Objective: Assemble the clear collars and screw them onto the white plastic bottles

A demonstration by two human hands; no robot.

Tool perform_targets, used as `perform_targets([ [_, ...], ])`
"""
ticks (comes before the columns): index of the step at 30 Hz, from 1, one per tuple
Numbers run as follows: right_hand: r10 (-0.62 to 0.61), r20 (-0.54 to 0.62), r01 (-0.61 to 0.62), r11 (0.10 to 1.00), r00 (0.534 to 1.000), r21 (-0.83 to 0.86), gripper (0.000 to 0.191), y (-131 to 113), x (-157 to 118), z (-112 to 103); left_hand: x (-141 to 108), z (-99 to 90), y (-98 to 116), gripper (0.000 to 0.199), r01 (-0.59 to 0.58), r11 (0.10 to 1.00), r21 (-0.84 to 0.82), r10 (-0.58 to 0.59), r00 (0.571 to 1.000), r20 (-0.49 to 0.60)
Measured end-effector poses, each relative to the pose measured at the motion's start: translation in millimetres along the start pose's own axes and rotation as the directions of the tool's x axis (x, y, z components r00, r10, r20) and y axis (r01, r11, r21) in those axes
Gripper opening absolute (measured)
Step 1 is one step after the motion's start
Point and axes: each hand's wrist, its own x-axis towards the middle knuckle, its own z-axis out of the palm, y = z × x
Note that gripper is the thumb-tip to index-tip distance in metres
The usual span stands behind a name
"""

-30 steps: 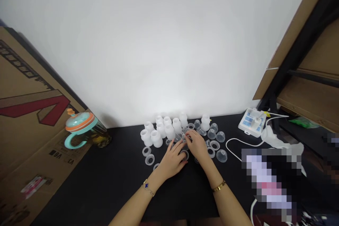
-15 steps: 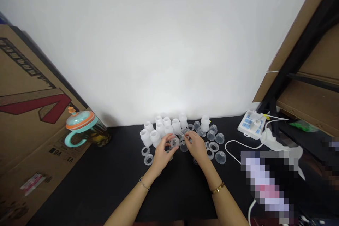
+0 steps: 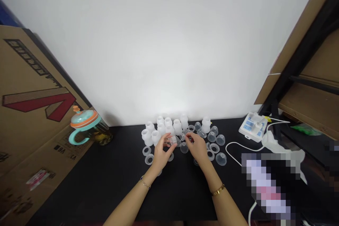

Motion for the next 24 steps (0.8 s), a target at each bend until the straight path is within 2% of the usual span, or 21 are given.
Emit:
perform_targets([
  [7,0.172,0.077,-0.187,0.934,0.982,0.306,0.028,-6.7,-0.1,2.7,0.2,0.4,-0.2,0.038,-0.067,0.988,0.141,0.065,0.998,0.02],
  [13,0.275,0.273,-0.383,0.753,0.922,0.535,0.033,-4.9,0.6,8.3,0.2,0.2,-1.3,0.04,-0.07,0.981,0.18,0.069,0.998,0.012],
  [17,0.291,0.312,-0.424,0.694,0.904,0.581,0.033,-2.7,1.1,9.3,1.2,-0.3,-1.7,0.035,-0.108,0.979,0.173,0.109,0.994,0.007],
  [24,0.322,0.316,-0.451,0.662,0.892,0.599,0.031,-8.4,0.0,6.2,0.8,-0.2,0.1,0.032,-0.126,0.985,0.118,0.125,0.992,0.019],
])
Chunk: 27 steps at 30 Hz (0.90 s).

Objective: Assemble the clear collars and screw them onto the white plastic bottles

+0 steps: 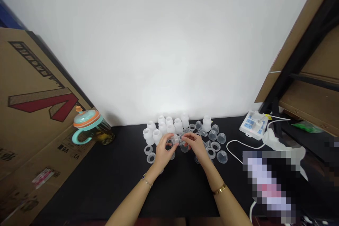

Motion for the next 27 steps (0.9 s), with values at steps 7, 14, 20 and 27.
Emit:
perform_targets([
  [7,0.0,0.012,-0.001,1.0,1.0,0.03,0.032,-4,-6,2,-3,1.1,1,0.031,-0.01,1.0,-0.017,0.01,1.0,-0.012],
  [14,-0.017,0.051,0.016,0.999,0.999,0.029,0.035,4,-3,4,-5,0.9,5,0.034,-0.061,0.998,0.001,0.061,0.998,0.01],
  [20,-0.044,0.026,0.044,0.999,0.999,0.015,0.034,9,-1,6,-5,0.2,5,0.035,-0.109,0.993,0.046,0.108,0.994,0.023],
  [27,-0.054,-0.013,0.053,0.998,0.998,-0.032,0.035,6,-3,8,-5,1.5,3,0.035,-0.18,0.978,0.108,0.18,0.984,0.007],
])
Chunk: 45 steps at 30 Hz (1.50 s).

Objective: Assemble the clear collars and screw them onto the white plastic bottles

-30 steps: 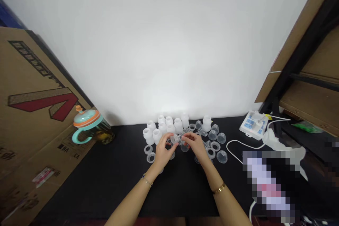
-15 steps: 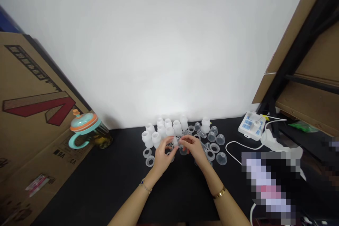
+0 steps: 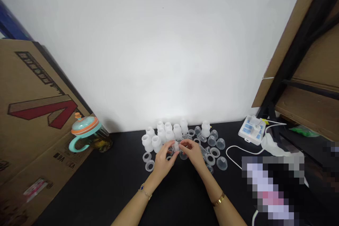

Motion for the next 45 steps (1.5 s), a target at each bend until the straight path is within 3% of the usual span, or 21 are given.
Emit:
perform_targets([
  [8,0.022,-0.016,-0.021,0.998,1.0,0.061,0.031,0,0,3,1,-0.8,2,0.035,-0.034,0.999,0.039,0.035,0.999,-0.012],
  [30,0.154,0.092,-0.172,0.955,0.984,0.242,0.039,-7,-6,3,4,-1.2,1,0.03,0.146,0.98,-0.138,-0.157,0.985,-0.067],
  [35,0.193,0.083,-0.208,0.944,0.978,0.257,0.037,-10,-7,3,7,-4.5,3,0.018,0.133,0.978,-0.158,-0.141,0.989,-0.044],
  [45,0.234,0.109,-0.258,0.903,0.966,0.344,0.037,-6,-5,2,5,-3.6,5,0.021,0.126,0.968,-0.215,-0.132,0.991,-0.014],
])
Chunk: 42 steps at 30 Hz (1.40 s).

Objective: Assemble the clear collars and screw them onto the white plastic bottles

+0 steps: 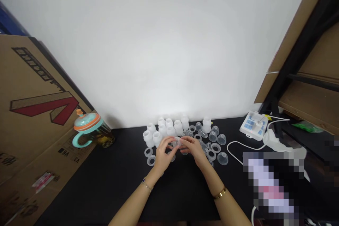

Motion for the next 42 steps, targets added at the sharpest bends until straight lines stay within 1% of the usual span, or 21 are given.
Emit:
perform_targets([
  [4,0.023,0.023,-0.024,0.998,0.999,0.058,0.033,-0.9,-0.5,-0.4,0.9,-1.9,2.8,0.021,0.047,0.998,-0.049,-0.047,0.999,-0.011],
  [9,0.033,0.037,-0.036,0.996,0.999,0.085,0.033,-2.9,-1.1,-1.0,2.3,-2.3,2.8,0.021,0.068,0.995,-0.068,-0.071,0.996,-0.045],
  [17,0.039,0.045,-0.044,0.992,0.998,0.122,0.03,-0.7,0.9,-2.4,6.4,-4.7,2.7,0.018,0.088,0.996,-0.026,-0.089,0.994,-0.056],
  [22,0.017,0.067,-0.024,0.994,0.998,0.107,0.03,0.2,0.1,-2.8,7.2,-5.9,3.5,0.016,0.104,0.994,-0.033,-0.105,0.994,-0.032],
  [26,-0.018,0.097,0.009,0.996,0.995,0.091,0.028,-0.8,-2.0,-2.0,6.1,-5.3,2.5,0.017,0.119,0.993,-0.028,-0.12,0.992,-0.03],
  [29,-0.018,0.119,0.009,0.997,0.993,0.077,0.027,-1.5,-3.2,-0.8,5.3,-4.5,0.9,0.019,0.138,0.99,-0.031,-0.139,0.99,-0.022],
  [33,-0.025,0.111,0.017,0.997,0.994,0.07,0.031,-1.7,-3.4,0.1,4.4,-3.2,-1.6,0.022,0.157,0.986,-0.05,-0.158,0.987,-0.011],
  [36,-0.028,0.106,0.018,0.995,0.994,0.096,0.039,-1.7,-2.8,-0.5,4.0,-2.6,-2.5,0.022,0.171,0.983,-0.063,-0.171,0.985,-0.003],
  [39,-0.021,0.122,0.01,0.996,0.992,0.092,0.046,-2.5,-3.1,-0.8,3.8,-2.7,-2.1,0.021,0.17,0.983,-0.068,-0.171,0.985,-0.005],
  [42,-0.013,0.145,0.003,0.998,0.989,0.068,0.047,-4.2,-4.4,-0.1,3.7,-3.4,-0.4,0.021,0.162,0.985,-0.06,-0.162,0.987,-0.001],
])
